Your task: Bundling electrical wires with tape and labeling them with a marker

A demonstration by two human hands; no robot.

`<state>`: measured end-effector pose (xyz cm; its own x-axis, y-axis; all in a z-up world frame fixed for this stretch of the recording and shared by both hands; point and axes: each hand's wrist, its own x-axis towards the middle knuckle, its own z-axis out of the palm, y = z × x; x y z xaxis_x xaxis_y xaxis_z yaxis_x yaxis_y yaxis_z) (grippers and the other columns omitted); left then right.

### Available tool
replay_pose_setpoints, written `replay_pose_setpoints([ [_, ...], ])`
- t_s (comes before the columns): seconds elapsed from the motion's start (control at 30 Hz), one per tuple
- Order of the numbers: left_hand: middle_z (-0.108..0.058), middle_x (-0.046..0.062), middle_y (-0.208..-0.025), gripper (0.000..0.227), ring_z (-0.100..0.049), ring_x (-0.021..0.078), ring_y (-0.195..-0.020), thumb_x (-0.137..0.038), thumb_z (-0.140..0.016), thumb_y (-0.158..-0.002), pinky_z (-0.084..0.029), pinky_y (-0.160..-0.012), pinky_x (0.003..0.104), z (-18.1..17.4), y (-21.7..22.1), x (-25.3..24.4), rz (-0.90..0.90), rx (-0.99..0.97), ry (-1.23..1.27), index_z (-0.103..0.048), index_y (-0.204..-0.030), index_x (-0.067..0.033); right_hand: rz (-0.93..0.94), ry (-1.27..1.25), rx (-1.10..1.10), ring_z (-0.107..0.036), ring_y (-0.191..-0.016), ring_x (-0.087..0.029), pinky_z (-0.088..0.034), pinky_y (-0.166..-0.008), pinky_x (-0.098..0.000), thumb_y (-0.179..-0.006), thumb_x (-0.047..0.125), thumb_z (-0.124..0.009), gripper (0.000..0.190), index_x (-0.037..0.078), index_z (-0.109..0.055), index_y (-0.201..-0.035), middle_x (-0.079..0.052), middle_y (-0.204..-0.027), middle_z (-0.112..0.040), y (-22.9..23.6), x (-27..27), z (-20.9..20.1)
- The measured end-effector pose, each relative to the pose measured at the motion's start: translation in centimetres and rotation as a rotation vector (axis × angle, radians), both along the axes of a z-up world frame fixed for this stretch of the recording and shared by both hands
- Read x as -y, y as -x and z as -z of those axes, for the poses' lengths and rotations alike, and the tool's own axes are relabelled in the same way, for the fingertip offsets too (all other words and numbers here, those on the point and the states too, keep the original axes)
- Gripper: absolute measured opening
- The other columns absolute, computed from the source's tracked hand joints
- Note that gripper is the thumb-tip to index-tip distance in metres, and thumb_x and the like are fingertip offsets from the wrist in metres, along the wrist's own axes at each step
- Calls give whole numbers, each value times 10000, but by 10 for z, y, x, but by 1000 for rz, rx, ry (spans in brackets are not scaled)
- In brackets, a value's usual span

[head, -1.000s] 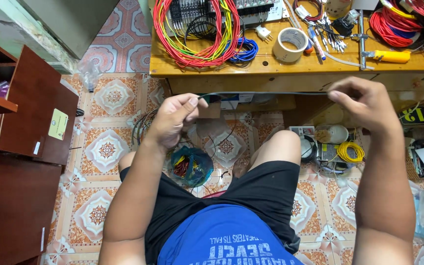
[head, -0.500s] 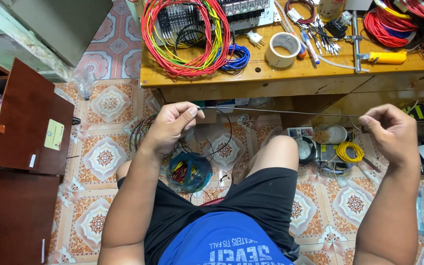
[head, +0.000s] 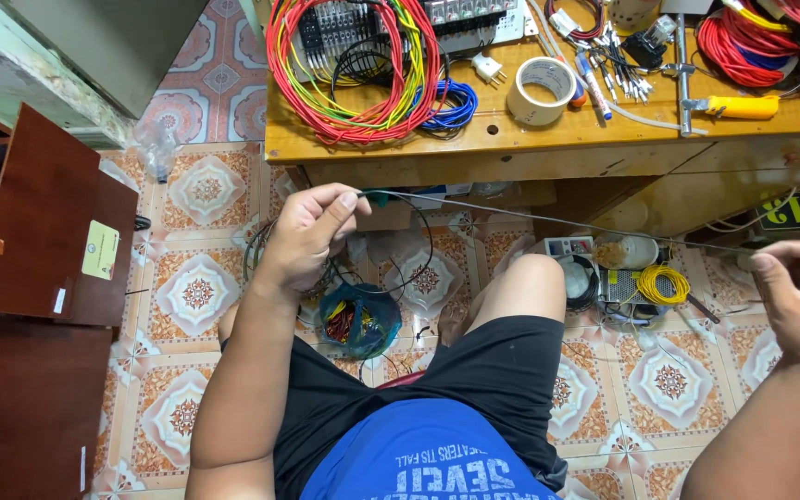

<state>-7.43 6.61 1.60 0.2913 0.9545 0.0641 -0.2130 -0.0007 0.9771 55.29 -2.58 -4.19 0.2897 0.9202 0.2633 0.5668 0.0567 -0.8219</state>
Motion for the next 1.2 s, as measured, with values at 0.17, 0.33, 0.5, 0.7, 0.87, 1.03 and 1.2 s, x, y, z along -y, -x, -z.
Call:
replay_pose_setpoints([
  [0.17, -376, -74, -588, 264, -260, 23, -484, -305, -571, -1038, -149, -420, 198, -1, -11, -6, -82, 37, 47, -670, -987, -65, 48, -21, 145, -581, -1040, -148, -478, -939, -272, -1236, 27, -705, 82, 51, -627, -1238, -71, -1167, -644, 8, 0, 24],
  [0.33, -412, -80, -622, 236, -283, 6, -478, -274, -549, -1065, -194, -396, 180, 7, -25, -12, -199, 136, 25, -656, -1024, -68, -154, 79, 538, -629, -976, -288, -472, -898, -409, -1075, 45, -734, 35, 17, -727, -1096, -145, -1065, -704, 97, 0, 42],
  [0.5, -462, -3, -569, 250, -359, 34, -521, -161, -507, -1095, -287, -490, 156, 27, -48, -27, -276, 68, -260, -702, -1052, -9, -574, 20, 601, -710, -759, -394, -558, -662, -467, -973, 185, -644, 91, 143, -701, -916, -117, -757, -688, 226, 10, 14],
  [0.7, -570, 56, -582, 252, -490, 66, -431, -193, -497, -1097, -384, -403, 162, 16, -70, -7, -104, 29, -185, -690, -1087, -31, -740, -307, 484, -637, -642, -269, -523, -587, -374, -1052, 291, -547, 251, 180, -608, -835, 16, -733, -579, 298, -11, -16],
  [0.87, -685, 127, -661, 247, -720, 173, -579, -195, -491, -1094, -573, -489, 238, 18, -89, 10, 108, 110, -70, -669, -1105, -24, -750, -458, 510, -596, -611, -300, -499, -540, -414, -1086, 299, -494, 283, 151, -629, -887, -16, -722, -535, 322, -57, -61],
  [1.03, -689, 116, -641, 206, -705, 141, -530, -157, -501, -1084, -582, -475, 237, 3, -94, 27, 278, 339, 128, -644, -1075, -9, -784, -467, 400, -650, -699, -324, -526, -605, -409, -1094, 241, -627, 204, 107, -688, -953, -45, -782, -584, 321, -82, -88],
  [1.2, -426, 0, -487, 255, -361, 16, -331, -176, -483, -1090, -285, -317, 141, 6, -87, 23, 352, 552, 272, -603, -1058, 47, -794, -428, 280, -691, -786, -353, -536, -687, -421, -1065, 191, -774, 179, 54, -723, -962, -111, -869, -683, 307, -93, -101],
])
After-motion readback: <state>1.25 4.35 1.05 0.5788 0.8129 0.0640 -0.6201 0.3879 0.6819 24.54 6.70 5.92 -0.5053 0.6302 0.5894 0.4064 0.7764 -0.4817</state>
